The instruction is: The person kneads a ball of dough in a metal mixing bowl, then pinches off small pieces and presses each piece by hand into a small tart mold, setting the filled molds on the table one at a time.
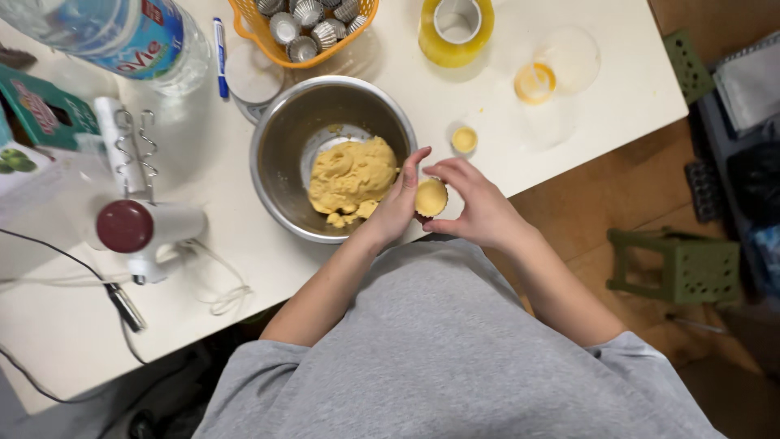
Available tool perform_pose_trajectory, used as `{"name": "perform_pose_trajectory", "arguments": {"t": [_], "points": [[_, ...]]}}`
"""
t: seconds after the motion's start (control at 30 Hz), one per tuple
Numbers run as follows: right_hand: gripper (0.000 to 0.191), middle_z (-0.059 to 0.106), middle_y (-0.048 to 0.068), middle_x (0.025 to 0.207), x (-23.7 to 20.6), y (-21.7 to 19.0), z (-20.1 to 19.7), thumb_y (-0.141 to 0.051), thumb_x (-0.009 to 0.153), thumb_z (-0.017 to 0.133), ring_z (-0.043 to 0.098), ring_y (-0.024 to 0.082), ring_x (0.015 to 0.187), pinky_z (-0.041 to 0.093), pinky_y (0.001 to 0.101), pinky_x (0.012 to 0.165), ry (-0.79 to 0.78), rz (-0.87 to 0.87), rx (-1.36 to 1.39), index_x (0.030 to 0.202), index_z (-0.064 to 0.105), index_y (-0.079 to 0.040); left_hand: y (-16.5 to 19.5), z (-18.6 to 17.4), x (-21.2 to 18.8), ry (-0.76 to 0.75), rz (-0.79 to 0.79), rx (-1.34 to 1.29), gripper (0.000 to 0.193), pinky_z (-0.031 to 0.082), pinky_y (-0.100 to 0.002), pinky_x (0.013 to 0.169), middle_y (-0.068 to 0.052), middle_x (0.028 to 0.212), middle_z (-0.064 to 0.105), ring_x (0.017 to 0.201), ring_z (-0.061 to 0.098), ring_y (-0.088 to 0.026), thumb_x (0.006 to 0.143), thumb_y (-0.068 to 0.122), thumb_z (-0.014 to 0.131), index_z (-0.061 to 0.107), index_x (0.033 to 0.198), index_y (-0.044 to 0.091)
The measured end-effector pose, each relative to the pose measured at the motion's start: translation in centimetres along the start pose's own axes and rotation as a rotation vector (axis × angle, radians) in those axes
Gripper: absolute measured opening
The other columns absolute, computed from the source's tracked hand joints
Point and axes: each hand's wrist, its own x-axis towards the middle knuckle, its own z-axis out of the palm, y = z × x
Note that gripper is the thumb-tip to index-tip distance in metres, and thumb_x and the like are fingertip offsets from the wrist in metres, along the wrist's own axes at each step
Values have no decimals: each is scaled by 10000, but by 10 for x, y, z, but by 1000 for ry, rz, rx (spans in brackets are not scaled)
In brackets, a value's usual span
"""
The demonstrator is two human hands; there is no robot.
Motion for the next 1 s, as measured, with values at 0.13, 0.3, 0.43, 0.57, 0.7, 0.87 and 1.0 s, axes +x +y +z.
{"name": "perform_pose_trajectory", "arguments": {"t": [0.13, 0.3, 0.43, 0.57, 0.7, 0.87, 1.0], "points": [[603, 647, 102, 1155, 6, 39, -16, -183, 715, 875, 666, 287, 1070, 548, 376, 907, -16, 80, -57, 1258, 632, -81, -18, 19, 37, -7, -175, -35, 847, 614, -333, 690, -132, 1221, 614, 872, 679, -169, 956, 712, 192, 233, 1605, 169], [604, 630, 122, 1174, 40, 132, -34, -212, 725, 871, 656, 299, 1061, 555, 389, 889, 100, 171, -136, 1255, 618, -70, -37, 17, 55, 231, -141, -12, 778, 607, -312, 712, -142, 1067, 696, 813, 680, -169, 1004, 653, 300, 286, 1576, 126], [646, 597, 126, 1250, 93, 192, -30, -254, 730, 889, 617, 310, 1142, 530, 421, 958, 146, 226, -212, 1277, 599, -68, -40, 9, 23, 458, 9, -36, 766, 599, -292, 751, -125, 1058, 705, 845, 681, -145, 1049, 630, 307, 393, 1536, 45], [724, 557, 163, 1269, 135, 210, -21, -303, 674, 934, 561, 380, 1141, 505, 456, 962, 107, 154, -355, 1265, 596, -57, -34, 0, -20, 672, 33, -34, 777, 584, -272, 774, -110, 1038, 707, 854, 684, -136, 1056, 614, 282, 424, 1507, -3], [811, 537, 219, 1291, 137, 214, -23, -317, 699, 962, 544, 430, 1118, 490, 475, 928, 160, -46, -423, 1335, 569, -3, -31, -15, -48, 876, 103, -45, 744, 560, -281, 825, -106, 1030, 711, 885, 670, -140, 1078, 596, 295, 461, 1482, -7], [553, 629, 153, 1319, 102, 171, -7, -293, 916, 797, 668, 251, 1077, 577, 341, 954, 120, 137, 220, 1379, 593, -69, -32, -43, -73, 1078, 253, 147, 624, 542, -302, 935, -99, 1094, 728, 1016, 676, -158, 1150, 507, 313, 558, 1389, -15], [448, 700, 102, 1233, 118, 104, 52, -340, 959, 822, 674, 233, 973, 568, 344, 898, -183, -80, 89, 1328, 695, -119, -29, -74, -86, 1108, 271, 55, 551, 549, -303, 908, -89, 1058, 739, 984, 687, -161, 1140, 443, 360, 588, 1351, -11]]}}
